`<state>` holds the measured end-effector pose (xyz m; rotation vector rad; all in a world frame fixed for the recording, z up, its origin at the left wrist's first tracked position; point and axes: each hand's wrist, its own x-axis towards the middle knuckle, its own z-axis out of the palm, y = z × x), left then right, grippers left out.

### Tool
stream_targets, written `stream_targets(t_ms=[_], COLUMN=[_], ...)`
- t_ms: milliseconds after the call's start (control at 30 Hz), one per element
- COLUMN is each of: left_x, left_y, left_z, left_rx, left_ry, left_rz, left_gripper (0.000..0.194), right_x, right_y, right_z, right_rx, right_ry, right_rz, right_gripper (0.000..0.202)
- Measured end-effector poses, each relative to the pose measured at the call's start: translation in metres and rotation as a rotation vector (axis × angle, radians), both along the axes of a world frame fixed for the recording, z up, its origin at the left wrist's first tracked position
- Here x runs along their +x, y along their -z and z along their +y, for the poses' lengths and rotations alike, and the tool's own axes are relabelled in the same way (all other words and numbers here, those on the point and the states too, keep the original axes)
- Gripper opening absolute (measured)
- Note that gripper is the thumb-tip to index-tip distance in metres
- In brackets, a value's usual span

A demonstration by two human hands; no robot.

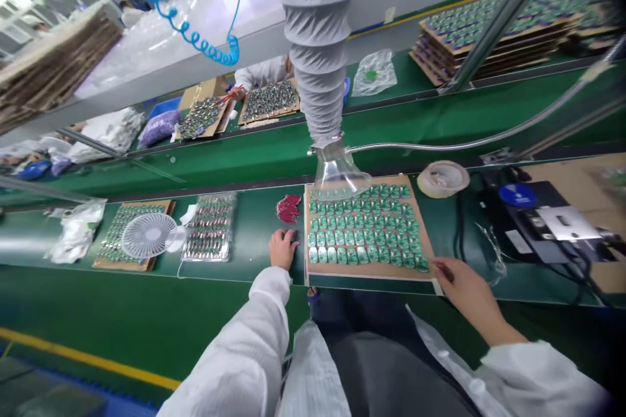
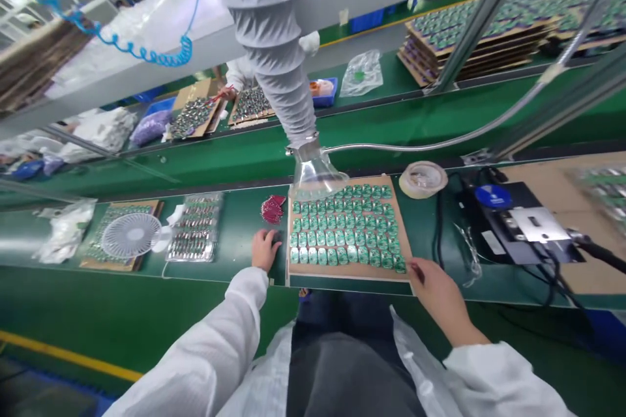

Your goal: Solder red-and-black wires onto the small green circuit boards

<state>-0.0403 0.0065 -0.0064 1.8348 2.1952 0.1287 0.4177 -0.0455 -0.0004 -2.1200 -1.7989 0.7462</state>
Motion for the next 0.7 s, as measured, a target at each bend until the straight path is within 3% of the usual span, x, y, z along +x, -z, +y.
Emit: stream_targets(t_ms=[267,467,600,700], left_x=[-0.027,-0.040,-0.041,-0.054], left_y=[0.006,0.012,0.012,0.005], left_z=[0.066,0.114,0.107,0.075], left_rx=[0.117,0.110,0.130,0.183], left_ry=[0.096,0.213,0.174,0.033], left_rz=[0.132,0.102,0.060,0.056], left_gripper=[0.073,0.076,0.089,0.091], right_x=[-0.016,-0.018,-0.025,-0.036], right_y=[-0.011,-0.005,-0.004,-0.008], right_z=[-0.026,-0.047,-0.052,-0.045], right_rx=[-0.028,-0.042,-0.051,-0.046], right_ry=[-0.053,-0.046,-0.080,-0.116], right_rz=[0.040,0.045,0.057,0.084], right_gripper=[0.039,0.036,0.036,0.036])
